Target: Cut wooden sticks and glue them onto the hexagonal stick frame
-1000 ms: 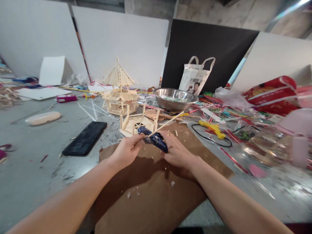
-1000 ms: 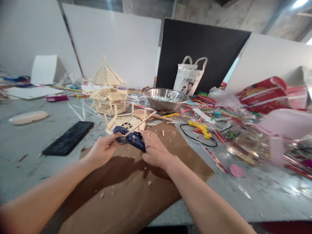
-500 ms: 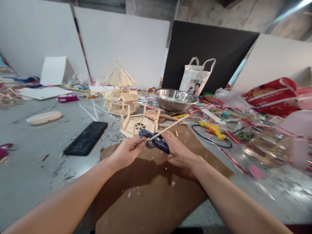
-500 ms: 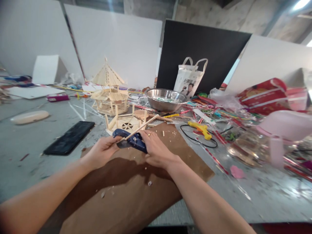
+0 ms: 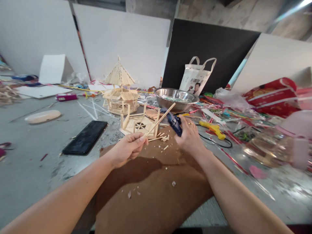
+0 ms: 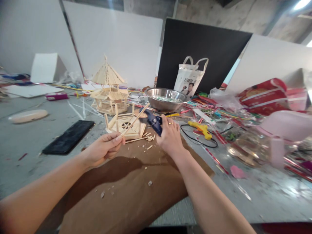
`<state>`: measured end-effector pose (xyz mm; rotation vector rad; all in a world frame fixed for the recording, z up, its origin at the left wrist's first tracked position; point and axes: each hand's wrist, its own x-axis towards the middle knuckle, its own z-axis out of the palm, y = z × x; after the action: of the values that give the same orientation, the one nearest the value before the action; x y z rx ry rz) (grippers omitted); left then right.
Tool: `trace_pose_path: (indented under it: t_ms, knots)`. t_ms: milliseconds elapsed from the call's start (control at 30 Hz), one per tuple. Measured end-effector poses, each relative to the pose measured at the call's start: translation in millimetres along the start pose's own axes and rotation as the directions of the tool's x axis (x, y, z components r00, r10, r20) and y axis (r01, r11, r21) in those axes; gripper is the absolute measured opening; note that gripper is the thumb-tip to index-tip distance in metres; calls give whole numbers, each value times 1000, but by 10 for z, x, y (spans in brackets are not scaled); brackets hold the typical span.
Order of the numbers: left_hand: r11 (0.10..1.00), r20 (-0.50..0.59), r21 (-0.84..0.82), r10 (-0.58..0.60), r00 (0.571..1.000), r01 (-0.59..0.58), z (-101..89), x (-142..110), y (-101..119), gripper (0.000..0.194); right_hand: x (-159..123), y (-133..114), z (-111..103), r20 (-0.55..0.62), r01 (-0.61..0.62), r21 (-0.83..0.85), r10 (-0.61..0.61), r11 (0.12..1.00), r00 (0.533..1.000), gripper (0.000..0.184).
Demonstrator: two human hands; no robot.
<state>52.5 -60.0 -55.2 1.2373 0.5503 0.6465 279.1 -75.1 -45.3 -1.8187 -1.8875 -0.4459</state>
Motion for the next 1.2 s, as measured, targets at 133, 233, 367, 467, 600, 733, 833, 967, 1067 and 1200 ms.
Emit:
trace_pose_path:
  t_ms: [133,233,367,467,600,733,833,967,1067,1200]
  knots:
    - [992,-35,110,-64,997,67,11,6,-32,22,71,254,47,109,-263,-204,289,943,951,55]
    - [977,-55,178,-112,992,120,24,7,-49,22,64,409,125,218,-341,-314,417,886,882,56]
    - [946,-74,261,-180,981,193,46,7,-40,24,18,537,263,294,-386,-369,500,846,815,63]
    - [919,-104,308,-225,969,247,65,0,-18,26,17,550,292,301,-383,-345,487,857,820,66]
    - [910,-145,308,-242,959,276,90,-11,4,29,43,372,116,-58,-264,-171,258,949,965,48]
    - [923,-161,270,-239,958,275,111,-11,11,29,-26,-10,-132,-279,182,1,-175,983,944,31]
    - [932,-140,251,-235,962,263,125,-5,7,29,-114,-276,-177,-135,501,39,-492,865,860,25]
    - [932,-133,256,-228,964,256,136,-4,-17,29,-165,-423,-83,-24,608,85,-609,789,793,21]
    - [935,-116,253,-225,968,247,143,-6,-40,28,-162,-417,-34,-19,613,101,-614,784,789,21]
    - [931,-107,271,-223,969,245,155,-9,-45,29,-155,-404,-50,-16,610,99,-611,787,791,22]
